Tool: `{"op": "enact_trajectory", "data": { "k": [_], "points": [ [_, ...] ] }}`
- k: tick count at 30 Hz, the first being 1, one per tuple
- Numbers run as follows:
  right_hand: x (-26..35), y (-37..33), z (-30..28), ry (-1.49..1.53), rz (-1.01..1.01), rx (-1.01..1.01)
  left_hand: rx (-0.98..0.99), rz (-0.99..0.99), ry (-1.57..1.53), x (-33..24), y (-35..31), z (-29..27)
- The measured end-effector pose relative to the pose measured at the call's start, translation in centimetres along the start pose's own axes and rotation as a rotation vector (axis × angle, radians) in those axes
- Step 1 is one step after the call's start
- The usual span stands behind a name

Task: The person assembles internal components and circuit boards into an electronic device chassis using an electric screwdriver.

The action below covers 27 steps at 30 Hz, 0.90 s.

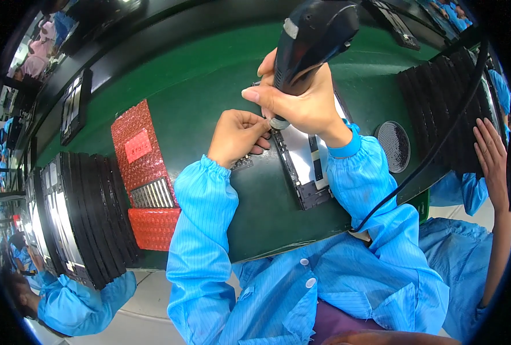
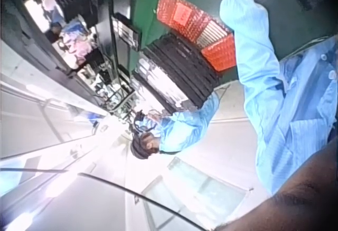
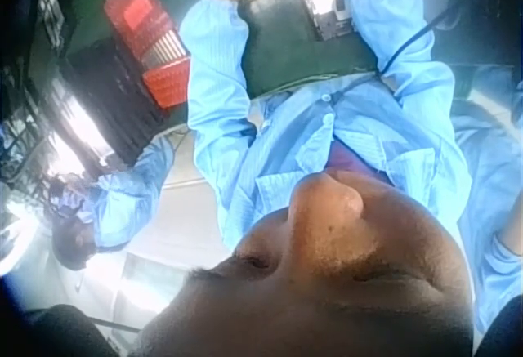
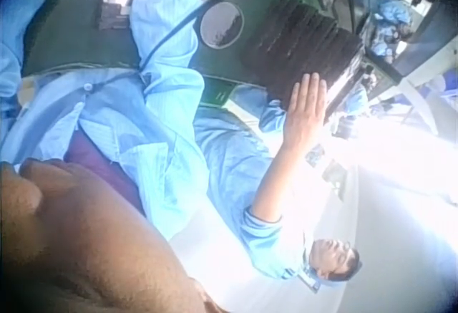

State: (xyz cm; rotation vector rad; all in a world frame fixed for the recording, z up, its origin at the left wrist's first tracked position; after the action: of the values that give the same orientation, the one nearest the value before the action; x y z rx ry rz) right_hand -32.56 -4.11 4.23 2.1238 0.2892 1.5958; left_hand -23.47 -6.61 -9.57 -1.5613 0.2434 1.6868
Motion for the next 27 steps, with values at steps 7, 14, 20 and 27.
{"op": "enact_trajectory", "data": {
  "k": [7,14,20,27],
  "points": [
    [0.5,-0.7,0.8,-0.051,-0.032,-0.066,0.006,0.009,-0.013,0.0,-0.2,-0.2],
    [0.8,-1.5,-2.4,0.062,0.074,-0.213,0.047,0.007,0.071,0.0,-0.1,0.6],
    [6.3,-5.2,-16.3,-0.177,0.009,-0.318,0.068,0.135,0.004,-2.7,-1.7,1.5],
    [1.6,-12.5,-23.7,-0.104,0.022,-0.553,-0.128,0.233,0.429,-3.1,-0.3,0.6]
  ]
}}
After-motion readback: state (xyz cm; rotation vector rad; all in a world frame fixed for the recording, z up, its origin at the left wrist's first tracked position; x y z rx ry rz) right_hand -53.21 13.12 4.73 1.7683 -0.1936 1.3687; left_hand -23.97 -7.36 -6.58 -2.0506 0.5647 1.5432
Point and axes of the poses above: each hand's wrist, its own y-axis towards the middle knuckle, its own z-axis out of the palm, x = y × z, the point moved 9 cm from there along y, towards the middle knuckle, and after that the axes turned 12 degrees about -y, right-handed, at the moved point
